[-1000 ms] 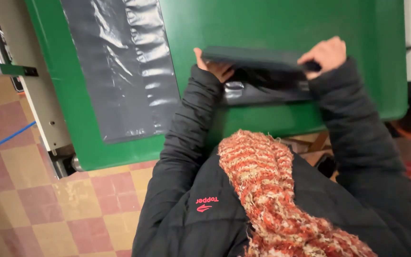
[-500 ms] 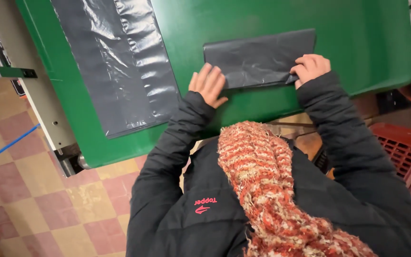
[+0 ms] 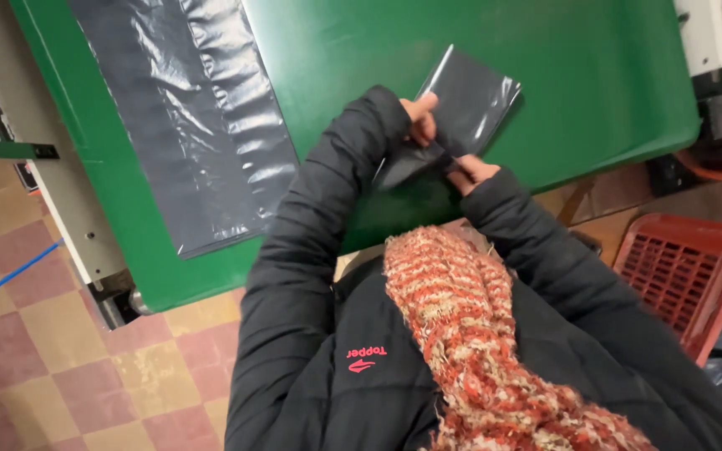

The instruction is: Folding plastic bags taken from a conveyor belt and placing them into a collection basket.

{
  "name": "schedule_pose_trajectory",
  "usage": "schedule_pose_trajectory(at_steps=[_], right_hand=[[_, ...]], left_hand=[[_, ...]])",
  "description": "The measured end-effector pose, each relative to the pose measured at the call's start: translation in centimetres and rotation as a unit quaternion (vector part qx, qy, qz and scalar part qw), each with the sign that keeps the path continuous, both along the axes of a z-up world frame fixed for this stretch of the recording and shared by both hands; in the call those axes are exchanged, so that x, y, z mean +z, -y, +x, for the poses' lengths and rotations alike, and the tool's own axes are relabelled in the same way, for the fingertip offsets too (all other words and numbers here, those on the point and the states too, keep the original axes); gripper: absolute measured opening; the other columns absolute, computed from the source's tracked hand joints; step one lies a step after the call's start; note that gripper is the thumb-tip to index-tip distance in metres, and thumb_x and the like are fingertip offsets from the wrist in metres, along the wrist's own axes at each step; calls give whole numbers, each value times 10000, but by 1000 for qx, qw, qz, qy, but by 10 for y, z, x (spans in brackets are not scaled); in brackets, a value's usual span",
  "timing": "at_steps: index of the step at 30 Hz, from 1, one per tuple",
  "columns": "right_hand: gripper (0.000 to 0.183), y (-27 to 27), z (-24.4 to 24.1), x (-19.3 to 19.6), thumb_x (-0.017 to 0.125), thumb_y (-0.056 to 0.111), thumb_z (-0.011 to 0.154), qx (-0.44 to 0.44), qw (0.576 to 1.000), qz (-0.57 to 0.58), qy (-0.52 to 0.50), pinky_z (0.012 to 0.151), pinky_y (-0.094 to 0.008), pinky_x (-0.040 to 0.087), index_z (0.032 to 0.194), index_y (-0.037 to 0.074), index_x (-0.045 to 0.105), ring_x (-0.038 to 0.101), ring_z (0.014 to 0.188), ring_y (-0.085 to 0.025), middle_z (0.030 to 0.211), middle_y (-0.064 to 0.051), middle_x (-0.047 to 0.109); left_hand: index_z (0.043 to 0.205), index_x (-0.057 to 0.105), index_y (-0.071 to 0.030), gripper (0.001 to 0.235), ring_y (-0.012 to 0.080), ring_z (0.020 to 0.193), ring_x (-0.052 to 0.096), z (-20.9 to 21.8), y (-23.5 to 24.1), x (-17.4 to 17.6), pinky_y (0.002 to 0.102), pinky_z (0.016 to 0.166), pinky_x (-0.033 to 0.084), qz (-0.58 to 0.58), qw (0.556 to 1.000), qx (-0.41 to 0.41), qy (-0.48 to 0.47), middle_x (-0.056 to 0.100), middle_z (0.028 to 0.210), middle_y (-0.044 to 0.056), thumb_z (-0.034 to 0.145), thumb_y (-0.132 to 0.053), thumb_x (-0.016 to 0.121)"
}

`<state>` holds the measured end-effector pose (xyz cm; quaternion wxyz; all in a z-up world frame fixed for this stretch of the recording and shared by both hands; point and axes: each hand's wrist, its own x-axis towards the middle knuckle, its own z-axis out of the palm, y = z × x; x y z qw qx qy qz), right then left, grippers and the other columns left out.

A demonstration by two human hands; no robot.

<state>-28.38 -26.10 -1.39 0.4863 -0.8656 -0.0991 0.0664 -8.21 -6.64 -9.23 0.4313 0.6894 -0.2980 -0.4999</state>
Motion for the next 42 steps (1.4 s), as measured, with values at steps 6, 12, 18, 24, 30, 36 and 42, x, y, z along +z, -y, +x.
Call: schedule_pose_trajectory(at_steps=[6,12,18,24,30,36,42], right_hand=[[283,67,31,-87,504,281,1132,-281,886,268,-255,565,-362,462,1240,36,596,541,635,-203,849,-104,607],[190,88,29,-83,591,245,1095,-233,815,450,-283,560,-332,556,1197,98,526,544,672,-114,889,-19,568],[422,17,16,-61,643,166,1074,-255,942,219,21,805,-399,629,1384,19,397,644,1007,-197,1185,-118,582],[466,-166,41,-46,666,216,1011,-156,669,635,-353,906,-690,545,1387,66,436,553,1260,-337,1285,-174,553],[808,-249,49,-30,794,162,896,46,836,493,-236,1134,-577,442,1559,161,331,402,1456,-272,1513,-61,458],[792,-286,62,37,810,112,670,129,957,-92,243,1012,-502,468,1378,4,474,497,1213,-402,1340,-246,518],[176,-220,52,39,817,111,842,165,977,-67,117,687,-348,524,939,68,677,652,750,-245,833,-80,645]], left_hand=[[1026,719,-112,498,285,765,573,-13,-3,51,392,698,439,35,982,183,36,604,799,113,1042,-545,473],[1014,673,-34,528,427,877,671,-43,20,58,492,767,526,83,883,322,331,692,925,209,923,-554,657],[1287,572,-42,779,399,1151,579,-92,-103,152,524,956,485,111,851,327,397,640,1227,169,811,-641,721],[1368,552,-68,1011,398,1429,329,-163,-265,155,732,1046,266,202,805,259,495,501,1467,154,603,-678,809],[1311,607,-85,681,360,1432,409,-191,-303,92,608,1104,339,165,796,300,500,537,1465,120,772,-466,774],[1188,653,-130,278,350,1218,612,-183,-306,129,455,1016,517,128,822,436,343,642,1294,113,990,-323,685],[1175,614,-82,310,366,1168,619,-224,-382,142,459,977,537,113,770,322,539,657,1250,148,886,-158,695]])
